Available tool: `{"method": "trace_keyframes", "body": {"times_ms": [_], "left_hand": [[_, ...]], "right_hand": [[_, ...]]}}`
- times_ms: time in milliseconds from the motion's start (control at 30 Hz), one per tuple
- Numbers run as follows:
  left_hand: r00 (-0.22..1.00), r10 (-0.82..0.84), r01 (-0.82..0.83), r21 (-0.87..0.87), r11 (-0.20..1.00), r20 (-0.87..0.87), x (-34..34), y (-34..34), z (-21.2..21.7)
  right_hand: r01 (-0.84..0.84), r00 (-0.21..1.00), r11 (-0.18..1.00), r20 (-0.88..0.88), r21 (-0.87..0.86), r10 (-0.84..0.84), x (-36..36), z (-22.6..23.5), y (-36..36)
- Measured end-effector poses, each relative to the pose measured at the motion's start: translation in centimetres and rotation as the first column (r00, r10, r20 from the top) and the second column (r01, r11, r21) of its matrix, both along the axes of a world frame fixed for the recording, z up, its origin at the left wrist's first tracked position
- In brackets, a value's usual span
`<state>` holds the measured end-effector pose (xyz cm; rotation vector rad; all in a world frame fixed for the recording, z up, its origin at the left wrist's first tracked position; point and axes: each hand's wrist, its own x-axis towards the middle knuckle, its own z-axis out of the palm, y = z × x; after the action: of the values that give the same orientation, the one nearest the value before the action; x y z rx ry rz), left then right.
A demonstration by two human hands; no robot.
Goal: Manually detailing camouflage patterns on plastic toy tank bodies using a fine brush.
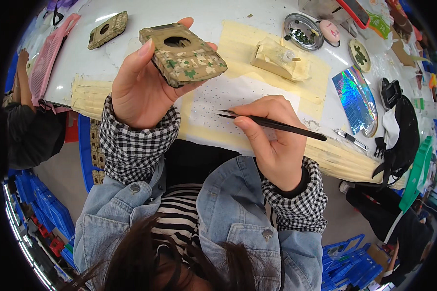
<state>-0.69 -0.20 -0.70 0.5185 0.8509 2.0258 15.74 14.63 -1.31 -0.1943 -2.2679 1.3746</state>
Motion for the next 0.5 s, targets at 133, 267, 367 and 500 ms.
{"method": "trace_keyframes", "body": {"times_ms": [133, 267, 367, 500], "left_hand": [[0.999, 0.02, -0.02, 0.008, 1.0, 0.025, 0.0, -0.1, 0.1], [0.996, 0.077, -0.079, 0.034, 0.996, 0.05, 0.0, 0.0, 0.2], [0.995, 0.079, -0.081, 0.038, 0.996, 0.054, 0.1, 0.1, 0.1], [0.996, 0.066, -0.068, 0.029, 0.997, 0.066, 0.0, -0.1, 0.1]], "right_hand": [[-0.001, 1.0, 1.0, 0.012, -0.003, 0.001, -1.0, 0.2, -1.0], [-0.023, 1.0, 0.999, 0.022, 0.033, 0.022, -2.0, 0.2, -1.8], [-0.032, 0.999, 0.995, 0.011, 0.093, 0.031, -2.4, -0.2, -1.8], [-0.08, 0.995, 0.948, -0.038, 0.307, 0.096, -2.7, 0.1, -2.1]]}}
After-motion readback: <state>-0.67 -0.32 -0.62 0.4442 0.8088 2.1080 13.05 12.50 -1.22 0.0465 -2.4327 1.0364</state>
